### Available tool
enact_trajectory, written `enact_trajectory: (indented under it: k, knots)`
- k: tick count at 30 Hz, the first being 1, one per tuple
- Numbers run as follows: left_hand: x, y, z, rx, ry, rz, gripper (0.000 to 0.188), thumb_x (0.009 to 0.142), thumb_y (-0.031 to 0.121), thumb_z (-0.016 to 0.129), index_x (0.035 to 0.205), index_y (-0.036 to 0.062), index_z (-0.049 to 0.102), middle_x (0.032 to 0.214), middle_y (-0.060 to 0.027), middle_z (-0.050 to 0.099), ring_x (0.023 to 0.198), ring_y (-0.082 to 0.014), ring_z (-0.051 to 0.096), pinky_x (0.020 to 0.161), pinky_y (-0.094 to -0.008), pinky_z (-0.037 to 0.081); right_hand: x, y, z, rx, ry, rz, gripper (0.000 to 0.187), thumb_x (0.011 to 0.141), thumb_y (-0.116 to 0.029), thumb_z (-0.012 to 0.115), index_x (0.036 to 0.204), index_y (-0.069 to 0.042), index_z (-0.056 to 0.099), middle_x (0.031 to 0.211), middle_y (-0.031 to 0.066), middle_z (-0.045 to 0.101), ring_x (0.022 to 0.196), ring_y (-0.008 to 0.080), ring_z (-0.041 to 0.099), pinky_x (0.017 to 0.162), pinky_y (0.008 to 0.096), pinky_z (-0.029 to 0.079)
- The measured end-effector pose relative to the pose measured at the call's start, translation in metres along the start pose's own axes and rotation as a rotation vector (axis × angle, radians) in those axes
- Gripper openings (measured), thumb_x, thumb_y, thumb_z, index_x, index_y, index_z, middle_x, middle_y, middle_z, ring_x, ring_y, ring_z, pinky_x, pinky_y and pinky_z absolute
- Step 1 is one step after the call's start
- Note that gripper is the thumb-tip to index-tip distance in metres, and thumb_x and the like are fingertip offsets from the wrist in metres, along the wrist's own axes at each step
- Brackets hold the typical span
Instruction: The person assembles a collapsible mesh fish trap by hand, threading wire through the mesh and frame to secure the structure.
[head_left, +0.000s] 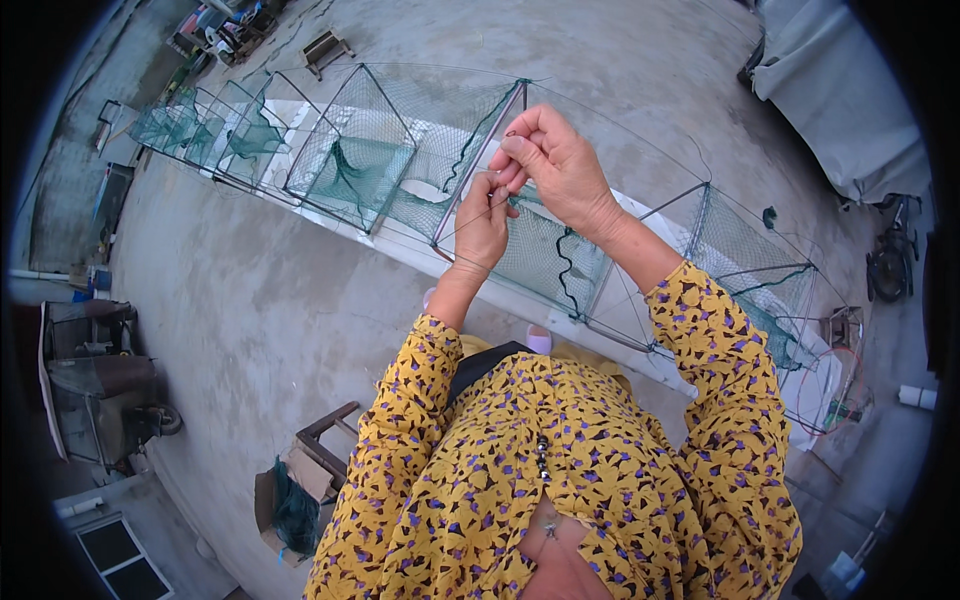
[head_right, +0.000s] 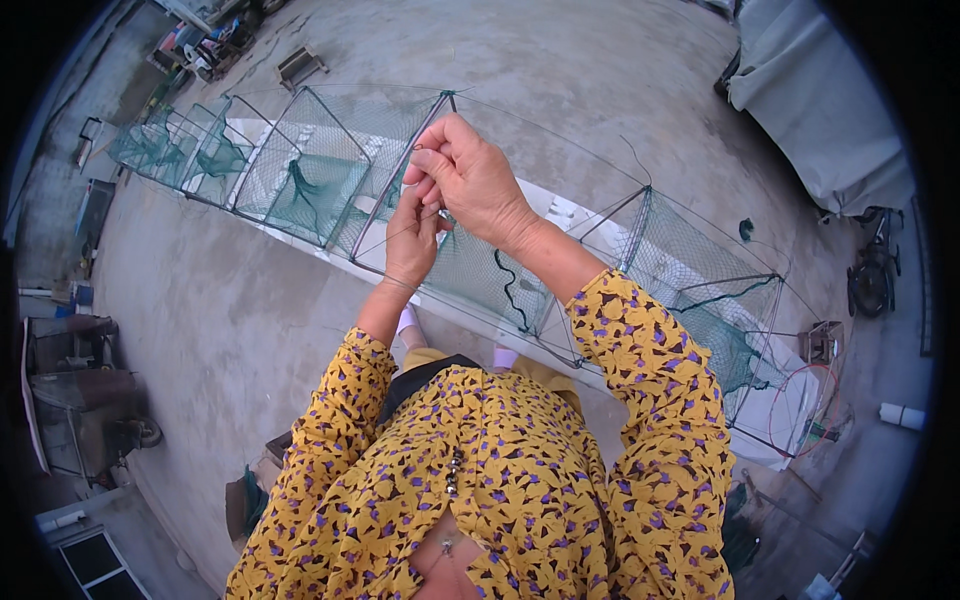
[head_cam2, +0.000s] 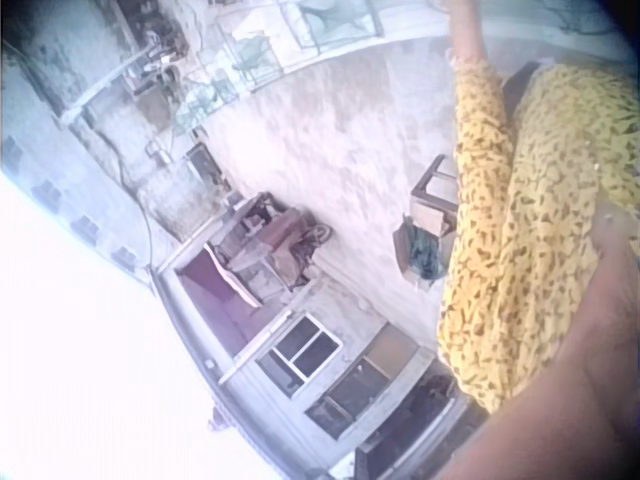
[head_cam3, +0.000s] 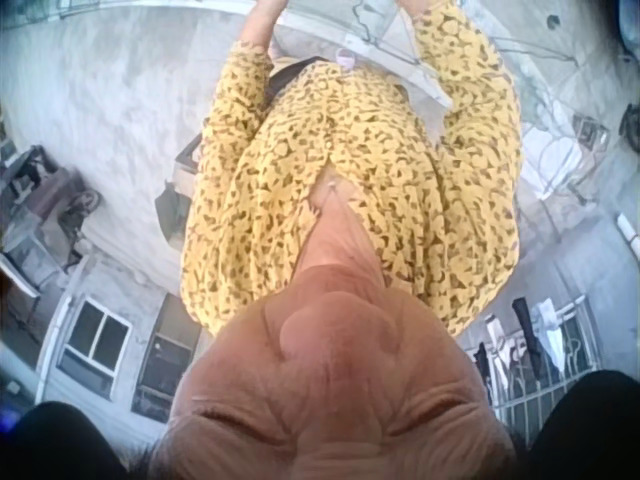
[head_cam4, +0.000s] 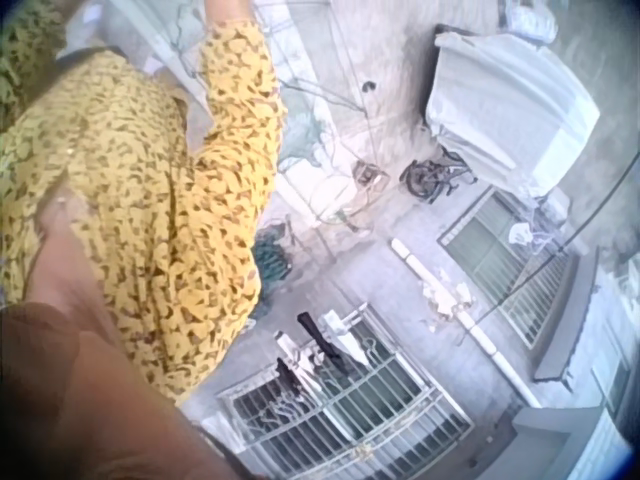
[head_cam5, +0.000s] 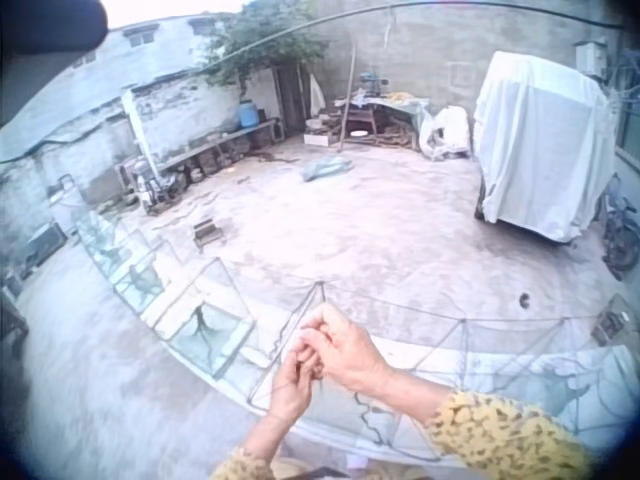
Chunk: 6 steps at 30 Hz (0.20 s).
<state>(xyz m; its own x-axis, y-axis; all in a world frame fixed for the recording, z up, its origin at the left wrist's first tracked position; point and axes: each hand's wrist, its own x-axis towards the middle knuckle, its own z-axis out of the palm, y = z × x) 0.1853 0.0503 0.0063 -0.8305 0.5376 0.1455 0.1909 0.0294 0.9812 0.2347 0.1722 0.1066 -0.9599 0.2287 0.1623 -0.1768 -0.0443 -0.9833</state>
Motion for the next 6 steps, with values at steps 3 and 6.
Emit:
enact_trajectory:
  k: [3, 6]
  knots:
    - [-0.0015, 0.0033, 0.0015, 0.121, 0.049, 0.011, 0.013, 0.093, 0.006, 0.043, 0.104, 0.0011, 0.049, 0.090, -0.0047, 0.059, 0.066, -0.0079, 0.053, 0.058, -0.0206, 0.047, -0.0006, -0.0040, -0.0028, -0.034, 0.023, -0.046, 0.007, 0.089, -0.009, 0.050, 0.089, -0.003, 0.047, 0.075, 0.0049, 0.062, 0.063, 0.0064, 0.058, 0.056, 0.0209, 0.049]
    - [-0.0047, -0.0016, 0.0003, 0.180, 0.090, 0.020, 0.011, 0.092, 0.007, 0.044, 0.101, 0.0025, 0.049, 0.088, -0.0053, 0.058, 0.064, -0.0081, 0.052, 0.057, -0.0212, 0.047, -0.0004, -0.0073, -0.0090, -0.081, -0.064, 0.052, 0.010, 0.091, -0.011, 0.049, 0.096, -0.003, 0.047, 0.081, 0.0085, 0.063, 0.066, 0.0103, 0.060, 0.061, 0.0214, 0.051]
